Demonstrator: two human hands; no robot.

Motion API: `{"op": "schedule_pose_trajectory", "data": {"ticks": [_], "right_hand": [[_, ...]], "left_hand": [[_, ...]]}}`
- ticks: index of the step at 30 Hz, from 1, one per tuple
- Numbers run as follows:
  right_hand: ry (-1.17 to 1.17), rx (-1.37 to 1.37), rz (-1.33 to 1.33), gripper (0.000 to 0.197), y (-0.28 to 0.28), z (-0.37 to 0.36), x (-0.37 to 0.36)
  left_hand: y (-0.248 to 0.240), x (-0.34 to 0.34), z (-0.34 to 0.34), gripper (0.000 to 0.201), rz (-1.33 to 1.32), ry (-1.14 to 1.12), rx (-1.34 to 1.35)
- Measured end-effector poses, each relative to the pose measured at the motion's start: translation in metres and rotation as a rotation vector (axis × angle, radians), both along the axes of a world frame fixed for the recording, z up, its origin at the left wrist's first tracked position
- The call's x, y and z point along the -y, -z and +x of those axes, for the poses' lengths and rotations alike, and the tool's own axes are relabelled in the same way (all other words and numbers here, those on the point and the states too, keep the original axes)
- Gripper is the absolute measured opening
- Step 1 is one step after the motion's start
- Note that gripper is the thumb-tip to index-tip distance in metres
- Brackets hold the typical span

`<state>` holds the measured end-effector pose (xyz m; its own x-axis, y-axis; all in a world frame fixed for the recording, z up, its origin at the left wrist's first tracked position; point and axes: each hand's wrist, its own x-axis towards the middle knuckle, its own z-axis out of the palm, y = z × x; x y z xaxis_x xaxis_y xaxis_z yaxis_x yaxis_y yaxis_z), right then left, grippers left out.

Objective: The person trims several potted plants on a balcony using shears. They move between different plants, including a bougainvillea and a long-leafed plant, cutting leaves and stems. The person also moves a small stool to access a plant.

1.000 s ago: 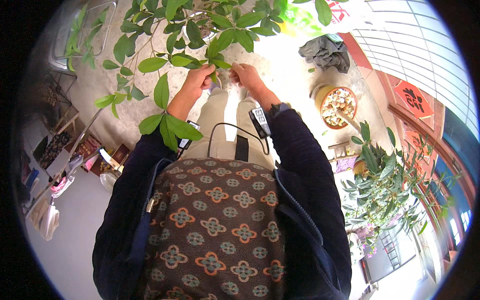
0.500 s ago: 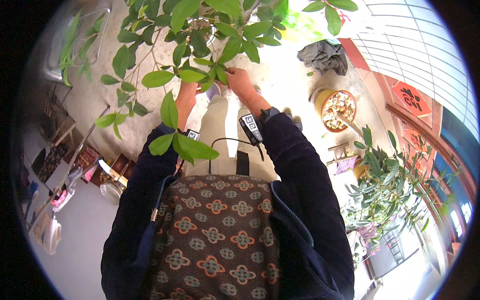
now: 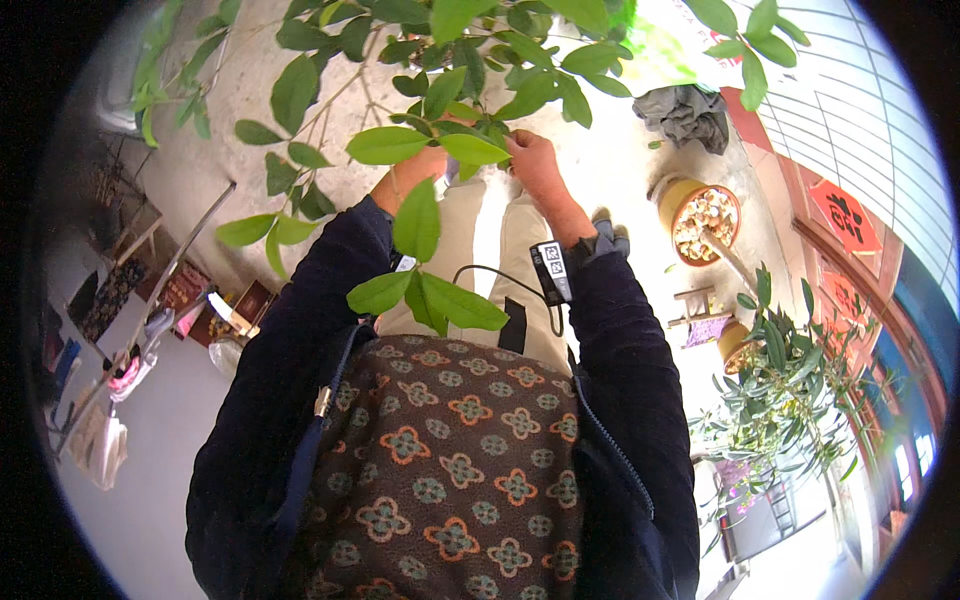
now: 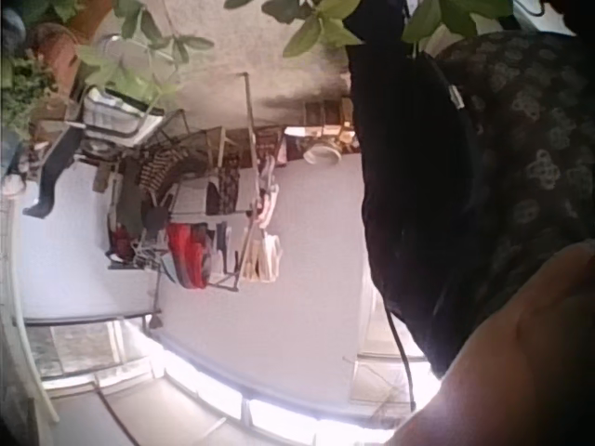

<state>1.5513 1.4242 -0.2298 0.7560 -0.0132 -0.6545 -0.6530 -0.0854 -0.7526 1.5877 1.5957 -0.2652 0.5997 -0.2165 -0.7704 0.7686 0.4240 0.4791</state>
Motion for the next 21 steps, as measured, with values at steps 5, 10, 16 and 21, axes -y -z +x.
{"op": "schedule_pose_trajectory", "data": {"ticks": [5,10,16,21], "right_hand": [[-0.07,-0.064,0.02,0.016,-0.015,0.005,-0.003],[0.029,0.144,0.108,0.014,-0.015,0.001,-0.013],[-0.295,0.096,-0.261,0.011,-0.017,0.012,-0.012],[-0.357,0.499,-0.291,0.019,-0.028,0.011,-0.02]], "left_hand": [[0.0,-0.008,0.003,0.017,-0.021,0.022,0.019],[-0.006,-0.021,-0.004,0.019,-0.007,0.121,0.098],[-0.039,-0.089,-0.033,0.018,0.121,0.255,0.036],[-0.105,-0.177,-0.036,0.037,-0.161,-0.194,0.339]]}}
